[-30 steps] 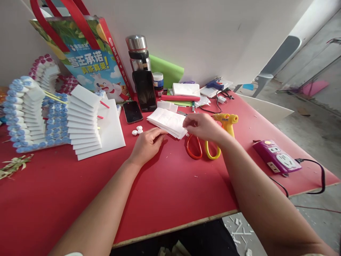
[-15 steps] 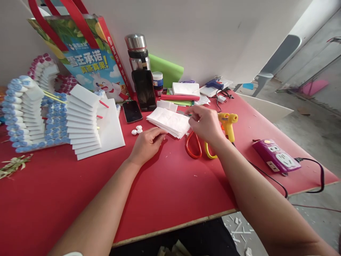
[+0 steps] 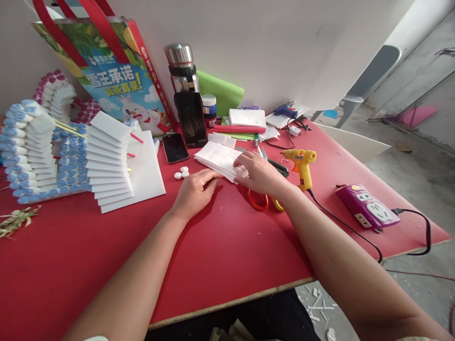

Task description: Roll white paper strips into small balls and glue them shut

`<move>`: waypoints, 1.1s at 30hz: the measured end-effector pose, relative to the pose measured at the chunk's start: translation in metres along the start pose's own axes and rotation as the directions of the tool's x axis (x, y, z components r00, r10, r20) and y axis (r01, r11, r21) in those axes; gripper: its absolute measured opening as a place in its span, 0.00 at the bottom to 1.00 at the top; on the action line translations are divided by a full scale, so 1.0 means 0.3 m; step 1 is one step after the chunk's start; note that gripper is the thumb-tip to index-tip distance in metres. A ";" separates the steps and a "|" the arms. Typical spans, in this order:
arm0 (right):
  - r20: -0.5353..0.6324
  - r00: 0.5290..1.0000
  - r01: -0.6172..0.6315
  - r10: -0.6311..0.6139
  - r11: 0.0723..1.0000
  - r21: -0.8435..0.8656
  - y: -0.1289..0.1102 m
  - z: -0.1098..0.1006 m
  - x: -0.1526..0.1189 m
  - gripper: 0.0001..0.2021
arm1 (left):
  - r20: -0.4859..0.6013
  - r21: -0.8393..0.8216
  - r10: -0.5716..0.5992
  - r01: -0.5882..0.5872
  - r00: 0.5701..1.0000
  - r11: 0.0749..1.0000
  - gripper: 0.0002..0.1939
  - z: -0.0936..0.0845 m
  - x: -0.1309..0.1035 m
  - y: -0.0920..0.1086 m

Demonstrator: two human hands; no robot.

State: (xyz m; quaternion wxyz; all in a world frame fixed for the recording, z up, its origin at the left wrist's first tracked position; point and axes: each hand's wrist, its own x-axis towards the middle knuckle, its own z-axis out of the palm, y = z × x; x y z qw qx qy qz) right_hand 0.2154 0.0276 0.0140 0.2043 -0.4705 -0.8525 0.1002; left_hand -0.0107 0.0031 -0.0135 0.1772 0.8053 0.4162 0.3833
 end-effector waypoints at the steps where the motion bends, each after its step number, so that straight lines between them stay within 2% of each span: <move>1: 0.004 1.000 -0.018 0.018 1.000 0.009 0.002 0.001 0.001 0.13 | -0.001 0.000 -0.002 0.002 1.000 1.000 0.09 0.001 0.000 0.000; 5: -0.002 0.996 -0.086 0.087 0.992 0.093 0.015 -0.003 0.005 0.10 | 0.000 0.002 -0.001 0.001 1.000 1.000 0.09 0.002 -0.001 -0.002; 10: -0.042 0.997 -0.058 0.068 0.976 0.208 0.044 0.007 0.009 0.02 | 0.002 -0.002 -0.001 0.001 1.000 1.000 0.09 0.001 0.000 0.004; 14: -0.087 0.994 -0.043 0.069 0.959 0.280 0.056 0.018 0.012 0.06 | 0.009 -0.002 -0.006 0.006 1.000 1.000 0.09 -0.001 -0.001 0.004; 19: -0.120 0.990 -0.045 0.080 0.962 0.271 0.055 0.028 0.015 0.08 | 0.010 -0.006 -0.006 0.006 1.000 1.000 0.09 -0.003 0.000 0.003; 21: -0.160 0.981 -0.068 0.112 0.964 0.255 0.052 0.029 0.016 0.07 | 0.005 -0.004 -0.003 0.003 1.000 1.000 0.09 -0.003 0.001 0.004; 24: -0.301 0.938 -0.069 0.173 0.942 0.328 0.035 0.019 0.016 0.06 | -0.053 0.008 -0.013 0.013 0.999 1.000 0.09 -0.002 0.001 0.004; 27: -0.364 0.896 0.011 0.254 0.807 0.591 0.005 -0.009 0.011 0.05 | -0.192 -0.046 -0.076 0.068 0.978 0.997 0.14 -0.001 0.002 -0.005; 30: -0.269 0.905 0.056 0.330 0.536 0.843 -0.015 -0.041 0.003 0.08 | -0.321 -0.247 -0.214 0.136 0.923 0.959 0.26 -0.002 0.008 -0.016; 31: -0.217 0.912 0.045 0.349 0.439 0.897 -0.017 -0.050 0.001 0.10 | -0.326 -0.340 -0.274 0.159 0.905 0.927 0.30 -0.003 0.011 -0.017; 33: -0.102 0.925 -0.001 0.365 0.271 0.963 -0.016 -0.060 -0.001 0.12 | -0.254 -0.543 -0.387 0.200 0.887 0.815 0.36 -0.004 0.017 -0.011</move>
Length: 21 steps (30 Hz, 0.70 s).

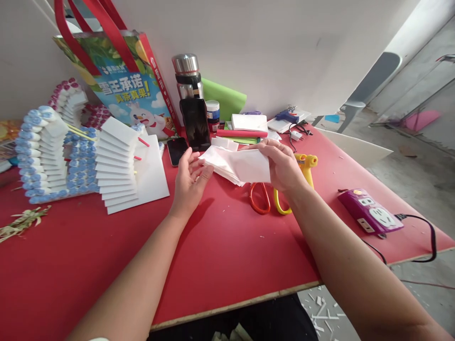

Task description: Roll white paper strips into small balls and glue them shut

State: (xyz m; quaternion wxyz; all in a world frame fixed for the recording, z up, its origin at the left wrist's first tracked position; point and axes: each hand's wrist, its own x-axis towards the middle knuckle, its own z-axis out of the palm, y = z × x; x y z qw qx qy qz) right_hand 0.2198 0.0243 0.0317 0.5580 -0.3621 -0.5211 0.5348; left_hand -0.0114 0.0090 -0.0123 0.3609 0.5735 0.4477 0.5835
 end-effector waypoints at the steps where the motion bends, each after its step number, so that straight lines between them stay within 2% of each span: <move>1: 0.019 0.999 -0.048 0.047 0.997 0.055 -0.002 -0.002 0.000 0.12 | 0.041 -0.099 -0.071 0.075 0.997 0.992 0.37 0.004 0.000 0.006; 3: 0.048 0.994 -0.108 0.102 0.985 0.136 -0.003 -0.004 0.001 0.12 | 0.169 -0.258 -0.185 0.224 0.968 0.940 0.37 0.013 -0.003 0.021; 5: 0.056 0.990 -0.137 0.129 0.973 0.186 -0.004 -0.003 0.001 0.12 | 0.263 -0.319 -0.246 0.325 0.933 0.891 0.34 0.020 -0.007 0.034; 11: 0.085 0.986 -0.161 0.144 0.951 0.263 -0.006 -0.013 0.009 0.11 | 0.231 -0.423 -0.257 0.335 0.938 0.842 0.26 0.022 -0.007 0.043; 16: 0.050 0.993 -0.114 0.103 0.943 0.313 -0.003 -0.024 0.014 0.11 | 0.385 -0.447 -0.320 0.478 0.866 0.756 0.18 0.017 -0.008 0.044; 19: 0.043 0.989 -0.150 0.144 0.965 0.213 -0.004 -0.022 0.013 0.12 | 0.360 -0.407 -0.303 0.441 0.882 0.800 0.16 0.011 -0.010 0.039; 21: 0.040 0.975 -0.223 0.220 0.971 0.090 -0.002 -0.019 0.013 0.16 | 0.313 -0.353 -0.304 0.407 0.900 0.843 0.17 0.008 -0.011 0.037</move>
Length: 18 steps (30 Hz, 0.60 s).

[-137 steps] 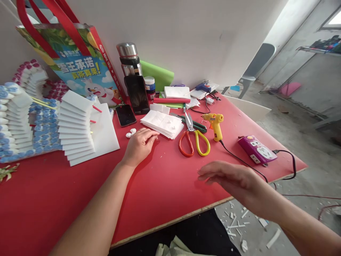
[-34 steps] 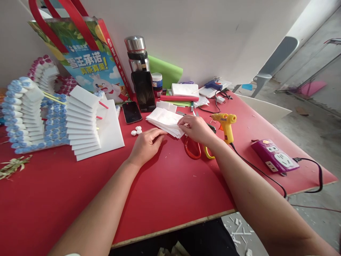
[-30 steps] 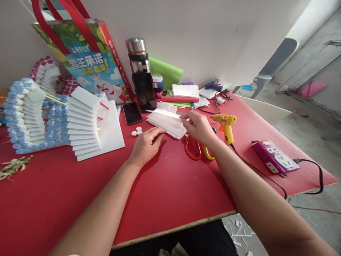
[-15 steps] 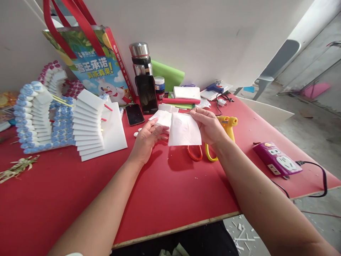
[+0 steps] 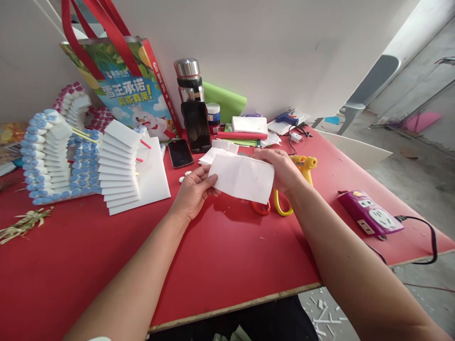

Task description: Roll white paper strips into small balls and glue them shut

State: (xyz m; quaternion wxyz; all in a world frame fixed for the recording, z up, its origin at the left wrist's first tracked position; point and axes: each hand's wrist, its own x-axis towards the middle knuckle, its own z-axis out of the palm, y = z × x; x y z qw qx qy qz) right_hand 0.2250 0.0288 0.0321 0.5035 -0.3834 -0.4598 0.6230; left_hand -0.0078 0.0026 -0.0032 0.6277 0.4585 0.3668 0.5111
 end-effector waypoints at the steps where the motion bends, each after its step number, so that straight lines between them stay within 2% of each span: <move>1: 0.008 0.999 -0.048 0.049 0.997 -0.064 0.002 0.001 0.001 0.19 | -0.013 0.043 0.002 -0.002 1.000 0.999 0.18 0.000 -0.002 0.001; 5: 0.122 0.968 -0.191 0.219 0.960 -0.205 0.008 -0.007 0.003 0.30 | 0.009 0.196 -0.003 0.001 1.000 0.981 0.19 0.013 -0.013 0.010; 9: 0.127 0.956 -0.228 0.264 0.942 -0.245 -0.009 -0.024 -0.004 0.34 | 0.025 0.267 0.018 -0.024 1.000 0.963 0.17 0.022 -0.019 0.011; 11: 0.144 0.957 -0.203 0.254 0.933 -0.296 -0.018 -0.025 -0.010 0.32 | 0.007 0.264 0.032 -0.033 0.999 0.964 0.16 0.020 -0.017 0.007; 13: 0.179 0.952 -0.167 0.247 0.912 -0.374 -0.016 -0.017 -0.014 0.26 | -0.012 0.256 0.035 -0.030 0.999 0.966 0.16 0.017 -0.014 0.002; 16: 0.154 0.960 -0.130 0.233 0.861 -0.492 0.008 0.004 -0.015 0.19 | -0.029 0.244 0.035 -0.027 0.999 0.969 0.17 0.013 -0.009 -0.004; 18: 0.149 0.964 -0.124 0.222 0.864 -0.488 0.028 0.015 -0.012 0.16 | -0.028 0.228 0.054 -0.046 0.998 0.973 0.16 0.009 -0.005 -0.008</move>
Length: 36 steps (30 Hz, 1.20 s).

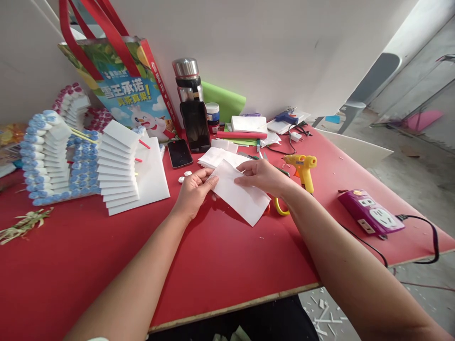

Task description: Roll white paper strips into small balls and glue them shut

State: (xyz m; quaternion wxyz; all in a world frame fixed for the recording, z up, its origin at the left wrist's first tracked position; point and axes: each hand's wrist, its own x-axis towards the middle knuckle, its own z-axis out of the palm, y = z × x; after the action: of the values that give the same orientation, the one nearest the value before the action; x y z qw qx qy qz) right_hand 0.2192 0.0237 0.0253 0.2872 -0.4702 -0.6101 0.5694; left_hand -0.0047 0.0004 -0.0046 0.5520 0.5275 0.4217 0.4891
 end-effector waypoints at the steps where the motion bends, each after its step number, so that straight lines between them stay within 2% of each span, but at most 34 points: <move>1: 0.014 1.000 0.015 -0.016 0.999 0.035 0.006 0.006 0.003 0.15 | -0.004 -0.015 0.011 -0.011 1.000 1.000 0.15 -0.002 0.002 -0.002; 5: 0.064 0.992 0.091 -0.109 0.968 0.233 0.017 0.004 0.009 0.18 | -0.046 -0.102 0.001 -0.006 0.999 0.995 0.14 -0.010 0.013 -0.009; 7: 0.061 0.989 0.113 -0.135 0.954 0.278 0.017 -0.004 0.009 0.18 | -0.066 -0.143 -0.019 0.009 0.998 0.990 0.13 -0.015 0.015 -0.010; 12: 0.015 0.996 0.083 -0.091 0.950 0.300 0.020 -0.005 0.015 0.10 | -0.030 -0.157 -0.028 0.023 0.999 0.987 0.09 -0.022 0.010 0.001; 17: 0.016 0.999 0.033 -0.042 0.929 0.368 0.016 0.015 0.019 0.07 | -0.045 -0.139 -0.039 0.032 0.998 0.990 0.09 -0.028 0.007 0.005; 20: -0.007 0.999 0.044 -0.044 0.956 0.289 0.005 0.022 0.011 0.07 | -0.001 -0.154 -0.049 0.049 0.999 0.987 0.11 -0.032 0.006 0.006; 23: -0.028 0.997 0.079 -0.076 0.989 0.125 -0.004 0.025 0.002 0.10 | 0.058 -0.172 -0.072 0.081 0.996 0.982 0.16 -0.032 0.005 0.012; 27: -0.014 0.990 0.138 -0.139 0.989 -0.052 -0.012 0.027 -0.004 0.14 | 0.122 -0.078 -0.132 0.142 0.984 0.987 0.19 -0.025 0.001 0.019; 32: -0.004 0.983 0.183 -0.184 0.976 -0.116 -0.020 0.020 -0.011 0.17 | 0.161 0.008 -0.149 0.150 0.976 0.989 0.25 -0.027 -0.001 0.017; 36: 0.011 0.981 0.192 -0.192 0.971 -0.144 -0.020 0.006 -0.016 0.17 | 0.128 -0.003 -0.152 0.154 0.980 0.988 0.24 -0.035 0.007 0.003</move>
State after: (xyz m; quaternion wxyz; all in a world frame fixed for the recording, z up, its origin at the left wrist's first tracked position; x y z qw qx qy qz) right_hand 0.2182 0.0190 0.0316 0.3071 -0.4293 -0.6918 0.4927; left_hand -0.0147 0.0041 -0.0045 0.6169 0.5202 0.4219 0.4133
